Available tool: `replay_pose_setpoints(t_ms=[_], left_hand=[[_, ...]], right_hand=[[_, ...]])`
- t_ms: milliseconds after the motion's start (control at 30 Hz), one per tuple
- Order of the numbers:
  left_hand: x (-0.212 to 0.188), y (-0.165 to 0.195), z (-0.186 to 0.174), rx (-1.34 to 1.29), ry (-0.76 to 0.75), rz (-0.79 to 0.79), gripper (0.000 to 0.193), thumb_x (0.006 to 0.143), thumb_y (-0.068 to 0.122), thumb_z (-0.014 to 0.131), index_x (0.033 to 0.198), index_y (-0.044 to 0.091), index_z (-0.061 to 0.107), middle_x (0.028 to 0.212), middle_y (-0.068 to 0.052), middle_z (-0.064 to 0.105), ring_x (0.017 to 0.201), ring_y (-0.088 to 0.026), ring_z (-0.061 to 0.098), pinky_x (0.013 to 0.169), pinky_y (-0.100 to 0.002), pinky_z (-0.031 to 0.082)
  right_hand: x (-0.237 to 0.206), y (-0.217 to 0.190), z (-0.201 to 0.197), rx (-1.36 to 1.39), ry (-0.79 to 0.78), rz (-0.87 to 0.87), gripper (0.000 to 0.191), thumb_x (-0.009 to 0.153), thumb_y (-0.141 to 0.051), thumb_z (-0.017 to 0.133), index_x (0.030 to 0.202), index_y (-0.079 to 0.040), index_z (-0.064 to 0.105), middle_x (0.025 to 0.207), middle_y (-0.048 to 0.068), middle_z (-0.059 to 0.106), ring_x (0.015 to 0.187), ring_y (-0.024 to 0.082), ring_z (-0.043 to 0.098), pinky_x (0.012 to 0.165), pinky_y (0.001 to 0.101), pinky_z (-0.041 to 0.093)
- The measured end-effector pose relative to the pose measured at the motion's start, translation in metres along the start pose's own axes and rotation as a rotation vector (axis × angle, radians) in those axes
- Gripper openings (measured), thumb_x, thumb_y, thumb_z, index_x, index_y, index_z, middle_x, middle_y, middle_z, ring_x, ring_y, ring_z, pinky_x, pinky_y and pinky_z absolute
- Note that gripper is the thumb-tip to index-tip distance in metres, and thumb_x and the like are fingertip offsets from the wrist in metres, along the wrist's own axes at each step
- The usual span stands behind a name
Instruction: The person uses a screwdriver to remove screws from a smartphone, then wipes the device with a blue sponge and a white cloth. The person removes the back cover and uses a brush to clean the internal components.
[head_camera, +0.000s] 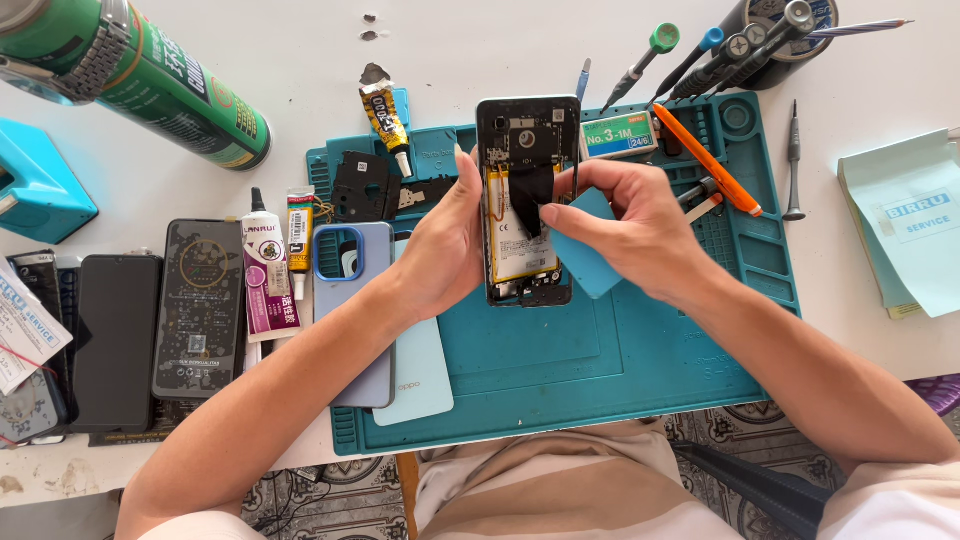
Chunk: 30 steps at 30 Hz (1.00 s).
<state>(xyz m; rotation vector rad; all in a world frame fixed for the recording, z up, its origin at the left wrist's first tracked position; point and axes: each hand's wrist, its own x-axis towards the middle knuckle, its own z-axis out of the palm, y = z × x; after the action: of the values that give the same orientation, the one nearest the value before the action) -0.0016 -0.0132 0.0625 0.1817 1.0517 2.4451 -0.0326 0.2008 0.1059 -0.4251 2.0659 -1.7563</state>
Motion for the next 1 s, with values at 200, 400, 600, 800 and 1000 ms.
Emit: replay_pose_setpoints(t_ms=[200,400,600,800,1000], left_hand=[[0.002,-0.008,-0.002,-0.031,0.007,-0.018,0.062,0.110,0.053,0.025,0.152,0.011,0.043,0.140,-0.009,0.057,0.125,-0.021,0.060,0.106,-0.049,0.056],[0.004,-0.021,-0.013,-0.051,0.016,-0.018,0.060,0.109,0.052,0.026,0.149,0.012,0.045,0.135,-0.010,0.059,0.119,-0.022,0.065,0.100,-0.050,0.059],[0.018,-0.025,-0.014,-0.123,0.094,0.026,0.062,0.113,0.053,0.030,0.156,0.008,0.040,0.140,-0.009,0.058,0.122,-0.018,0.062,0.105,-0.040,0.055],[0.006,-0.007,-0.011,0.042,0.034,-0.008,0.069,0.109,0.059,0.023,0.160,0.013,0.034,0.139,-0.011,0.057,0.120,-0.018,0.063,0.098,-0.038,0.058],[0.007,-0.008,-0.012,0.065,0.007,0.061,0.060,0.114,0.053,0.026,0.155,0.013,0.038,0.132,-0.012,0.062,0.118,-0.020,0.065,0.095,-0.038,0.060]], right_hand=[[0.002,0.008,0.000,-0.047,0.036,-0.002,0.009,0.093,-0.010,0.074,0.089,-0.002,0.071,0.082,-0.006,0.065,0.076,-0.002,0.054,0.062,0.0168,0.044],[0.000,0.023,-0.005,0.048,0.049,0.171,0.011,0.093,-0.010,0.073,0.086,-0.002,0.071,0.076,-0.006,0.063,0.068,0.002,0.051,0.054,0.0224,0.039],[0.003,0.020,-0.005,0.064,0.078,0.167,0.011,0.093,-0.011,0.073,0.092,0.000,0.073,0.084,-0.005,0.061,0.074,0.003,0.049,0.057,0.0215,0.037],[-0.007,0.014,-0.006,0.114,-0.022,0.051,0.024,0.096,-0.006,0.064,0.117,0.003,0.067,0.093,0.001,0.071,0.078,0.001,0.058,0.061,0.0189,0.046],[-0.014,0.016,-0.004,-0.089,-0.108,-0.052,0.053,0.098,-0.005,0.065,0.150,0.002,0.057,0.089,0.004,0.074,0.060,-0.003,0.043,0.045,0.0159,0.031]])
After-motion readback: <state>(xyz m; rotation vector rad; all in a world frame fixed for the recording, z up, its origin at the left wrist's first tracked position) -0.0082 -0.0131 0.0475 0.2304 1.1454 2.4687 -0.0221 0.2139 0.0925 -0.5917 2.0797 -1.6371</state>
